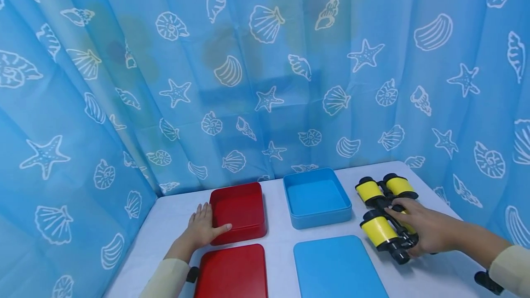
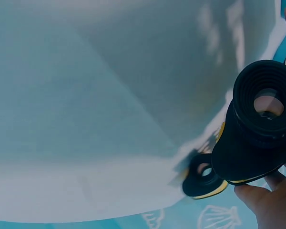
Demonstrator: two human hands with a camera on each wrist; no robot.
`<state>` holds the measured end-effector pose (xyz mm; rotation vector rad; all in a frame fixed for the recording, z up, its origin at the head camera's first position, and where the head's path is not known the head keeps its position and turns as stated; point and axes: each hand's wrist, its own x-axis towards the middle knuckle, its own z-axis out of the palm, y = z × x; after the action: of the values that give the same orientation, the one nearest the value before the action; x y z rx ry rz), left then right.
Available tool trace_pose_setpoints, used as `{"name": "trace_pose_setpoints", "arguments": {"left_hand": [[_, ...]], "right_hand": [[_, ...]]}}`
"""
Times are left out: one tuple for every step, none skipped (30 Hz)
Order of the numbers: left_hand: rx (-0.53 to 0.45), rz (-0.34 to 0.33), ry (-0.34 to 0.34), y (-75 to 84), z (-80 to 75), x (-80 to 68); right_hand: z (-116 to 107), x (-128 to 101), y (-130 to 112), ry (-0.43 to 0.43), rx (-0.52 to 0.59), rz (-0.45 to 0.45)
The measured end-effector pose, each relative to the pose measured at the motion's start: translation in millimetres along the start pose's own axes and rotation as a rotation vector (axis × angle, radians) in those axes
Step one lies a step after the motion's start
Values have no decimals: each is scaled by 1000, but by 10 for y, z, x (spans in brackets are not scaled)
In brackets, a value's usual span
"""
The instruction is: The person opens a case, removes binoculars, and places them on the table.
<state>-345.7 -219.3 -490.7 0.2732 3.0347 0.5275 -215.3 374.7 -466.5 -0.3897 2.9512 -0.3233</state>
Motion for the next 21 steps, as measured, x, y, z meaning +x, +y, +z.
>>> {"name": "trace_pose_setpoints", "arguments": {"left_hand": [[0, 3, 1, -4, 1, -1], [1, 4, 2, -8, 3, -2], [0, 8, 3, -10, 4, -3], [1, 11, 4, -10, 4, -5], [2, 14, 6, -11, 5, -7], [1, 13, 6, -10, 8, -8], [3, 14, 6, -10, 10, -8], [3, 15, 6, -10, 10, -9], [3, 15, 6, -6, 9, -10], [4, 16, 7, -5, 9, -9], [3, 16, 8, -1, 7, -9], [1, 16, 9, 0, 6, -7], [2, 17, 10, 1, 6, -6], [3, 17, 11, 4, 4, -6], [4, 18, 12, 4, 4, -6], [5, 20, 14, 1, 6, -3], [7, 22, 16, -1, 8, -5], [6, 24, 18, -3, 9, -6], [7, 26, 20, -3, 10, -7], [6, 27, 22, -3, 10, -8], [6, 29, 24, -4, 11, -8]], "right_hand": [[8, -21, 26, -3, 6, 5], [17, -43, 49, -7, 14, 9], [27, -65, 70, -10, 19, 14], [38, -84, 91, -14, 21, 20], [51, -102, 109, -17, 24, 28], [63, -117, 128, -17, 20, 32], [72, -131, 146, -20, 17, 38], [82, -145, 163, -21, 14, 43], [91, -159, 181, -21, 12, 48], [97, -172, 197, -22, 11, 52], [104, -184, 216, -25, 10, 56], [110, -200, 234, -25, 12, 57], [117, -217, 252, -25, 18, 55], [125, -232, 270, -26, 22, 54], [135, -246, 285, -27, 27, 55], [144, -258, 299, -28, 30, 56], [155, -269, 315, -27, 32, 55], [164, -280, 328, -24, 33, 54], [174, -289, 344, -24, 33, 55], [182, -296, 357, -24, 31, 61], [188, -304, 370, -23, 29, 63]]}}
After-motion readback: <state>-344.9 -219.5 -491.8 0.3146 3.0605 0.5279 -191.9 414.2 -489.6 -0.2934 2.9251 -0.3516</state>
